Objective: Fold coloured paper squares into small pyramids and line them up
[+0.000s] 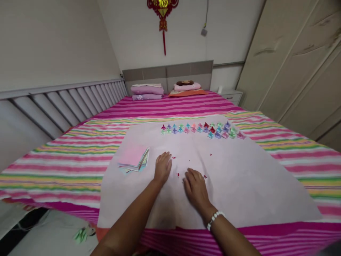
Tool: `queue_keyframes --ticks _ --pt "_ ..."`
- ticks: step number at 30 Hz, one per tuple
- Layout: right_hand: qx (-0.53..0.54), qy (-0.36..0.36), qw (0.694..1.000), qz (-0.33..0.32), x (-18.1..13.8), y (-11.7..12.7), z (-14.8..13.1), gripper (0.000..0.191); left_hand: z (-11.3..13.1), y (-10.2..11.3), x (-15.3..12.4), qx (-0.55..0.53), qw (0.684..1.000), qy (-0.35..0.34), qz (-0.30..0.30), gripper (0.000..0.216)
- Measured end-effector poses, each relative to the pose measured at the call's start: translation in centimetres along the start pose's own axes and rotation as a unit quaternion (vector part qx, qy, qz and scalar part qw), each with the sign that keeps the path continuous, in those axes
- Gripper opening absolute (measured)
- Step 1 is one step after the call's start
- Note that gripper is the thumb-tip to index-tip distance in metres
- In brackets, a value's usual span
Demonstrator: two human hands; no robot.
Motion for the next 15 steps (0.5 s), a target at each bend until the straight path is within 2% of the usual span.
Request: queue_keyframes --ticks 3,6,8,11,15 --pt "-0.004 -0.006 1.0 0.002 -0.1 -0.4 0.0 0.024 -2.5 4.6 0.2 -0.022 0.998 0.043 0.037 0.032" --pt "-0.002 -0.002 1.0 -0.002 -0.1 -0.8 -0.1 0.025 -5.9 9.3 0.3 -0.039 0.989 0.117 0.076 0.034" --pt "0.0 -0.005 1.0 0.002 -0.1 -1.0 -0.1 0.025 -8.0 11.7 0.1 -0.054 0.982 0.16 0.083 0.035" --pt "-0.001 -0.02 1.0 0.01 0.0 -1.2 0.1 0.025 -9.9 13.5 -0.3 -0.078 0.974 0.203 0.068 0.035" --pt "-0.008 -0.027 0.999 0.021 0.0 -1.3 0.3 0.023 -10.8 14.0 -0.9 -0.099 0.966 0.239 0.026 0.051"
Point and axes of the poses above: each hand's wrist, its own x-axis towards the middle knuckle, its own y-axis out of the back of the hand, z = x × y, the point moved 3 cm from there along x, towards the middle knuckle, and after that the axes turned 6 degrees about -x, right-handed, at the moved point
